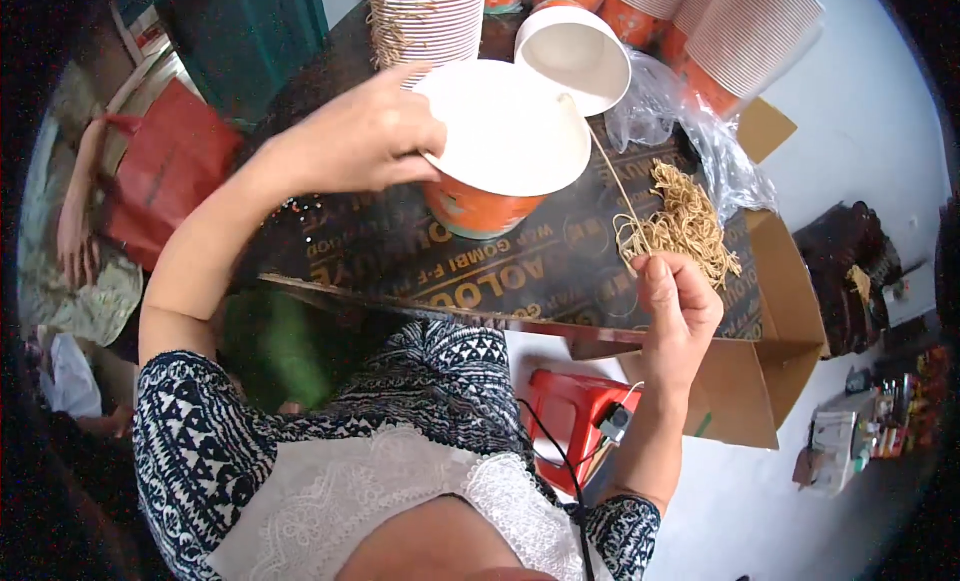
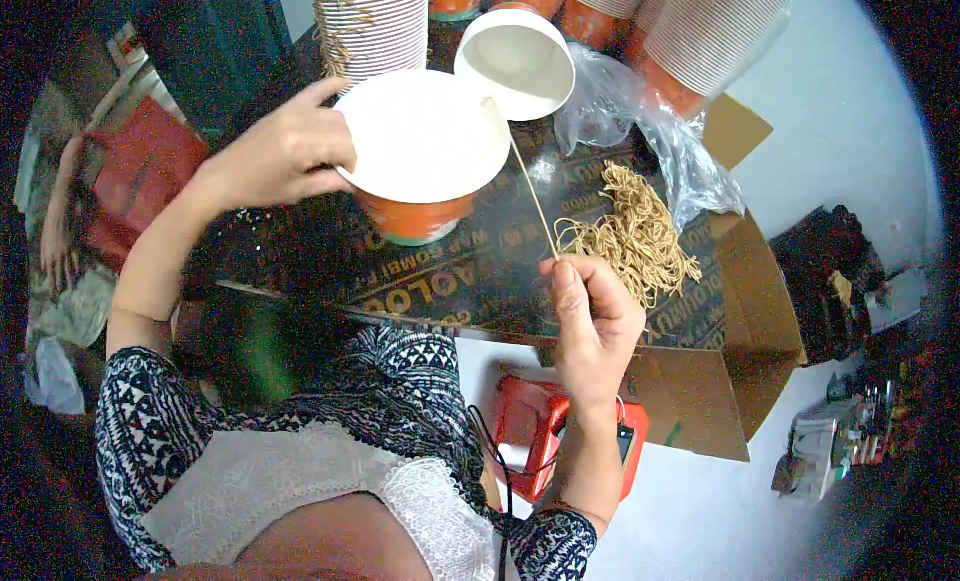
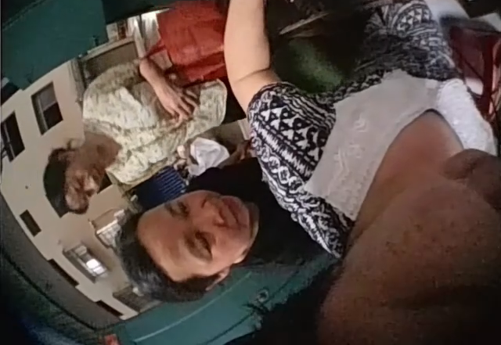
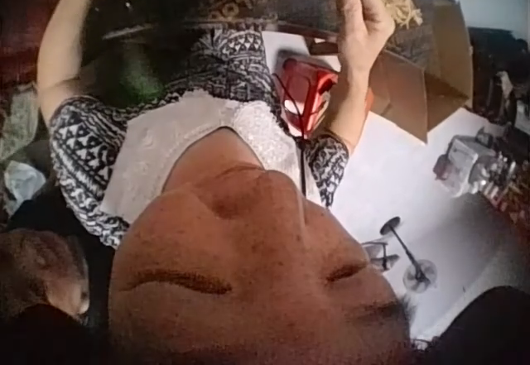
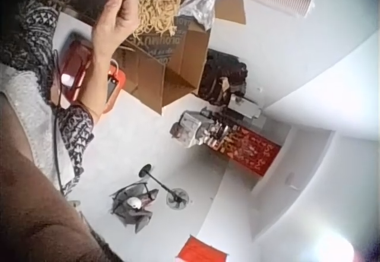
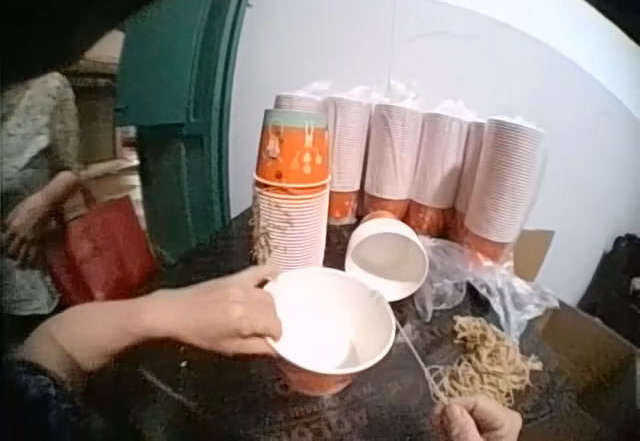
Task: Attaching and tying thin strings or handles onto paper buckets.
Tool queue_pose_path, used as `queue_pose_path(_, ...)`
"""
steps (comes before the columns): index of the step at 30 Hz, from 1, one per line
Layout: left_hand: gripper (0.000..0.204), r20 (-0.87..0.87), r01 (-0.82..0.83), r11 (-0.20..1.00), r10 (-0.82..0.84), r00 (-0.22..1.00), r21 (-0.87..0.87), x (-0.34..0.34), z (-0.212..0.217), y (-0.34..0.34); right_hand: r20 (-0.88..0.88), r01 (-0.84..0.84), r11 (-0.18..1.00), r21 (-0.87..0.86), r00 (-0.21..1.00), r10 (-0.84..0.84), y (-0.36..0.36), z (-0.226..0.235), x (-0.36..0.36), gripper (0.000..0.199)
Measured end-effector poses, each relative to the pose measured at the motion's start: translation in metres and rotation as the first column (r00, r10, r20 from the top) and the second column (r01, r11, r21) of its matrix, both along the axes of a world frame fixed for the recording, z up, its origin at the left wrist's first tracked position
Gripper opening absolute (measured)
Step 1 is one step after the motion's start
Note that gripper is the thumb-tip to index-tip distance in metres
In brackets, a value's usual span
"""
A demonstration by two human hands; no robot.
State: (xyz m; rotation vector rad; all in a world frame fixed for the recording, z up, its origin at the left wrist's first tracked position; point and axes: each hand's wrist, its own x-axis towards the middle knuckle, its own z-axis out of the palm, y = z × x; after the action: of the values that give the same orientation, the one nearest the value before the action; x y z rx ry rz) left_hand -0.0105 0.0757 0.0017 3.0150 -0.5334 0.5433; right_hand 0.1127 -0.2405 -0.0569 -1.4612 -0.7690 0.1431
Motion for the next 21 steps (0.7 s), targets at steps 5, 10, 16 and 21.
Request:
queue_pose_path(5, 0.019, 0.032, 0.036, 0.998, -0.034, 0.999, -0.050, 0.008, -0.020, -0.052, -0.306, -0.166, 0.954, 0.249, 0.922, 0.240, 0.015, 0.005, -0.010, 0.022)
queue_pose_path(10, 0.033, 0.369, 0.107, 0.981, -0.041, 0.929, -0.161, 0.001, -0.026, -0.094, -0.417, -0.248, 0.701, 0.669, 0.655, 0.630, 0.036, 0.003, -0.003, 0.020)
queue_pose_path(16, 0.024, -0.154, -0.146, 0.692, 0.051, 0.987, -0.707, -0.007, -0.051, -0.137, -0.402, -0.228, 0.603, 0.765, 0.562, 0.723, 0.048, 0.006, -0.004, 0.021)
queue_pose_path(21, 0.016, -0.388, -0.390, 0.041, -0.244, 0.889, -0.920, 0.006, -0.068, -0.146, -0.369, -0.199, 0.547, 0.813, 0.551, 0.749, 0.054, 0.015, -0.009, 0.020)
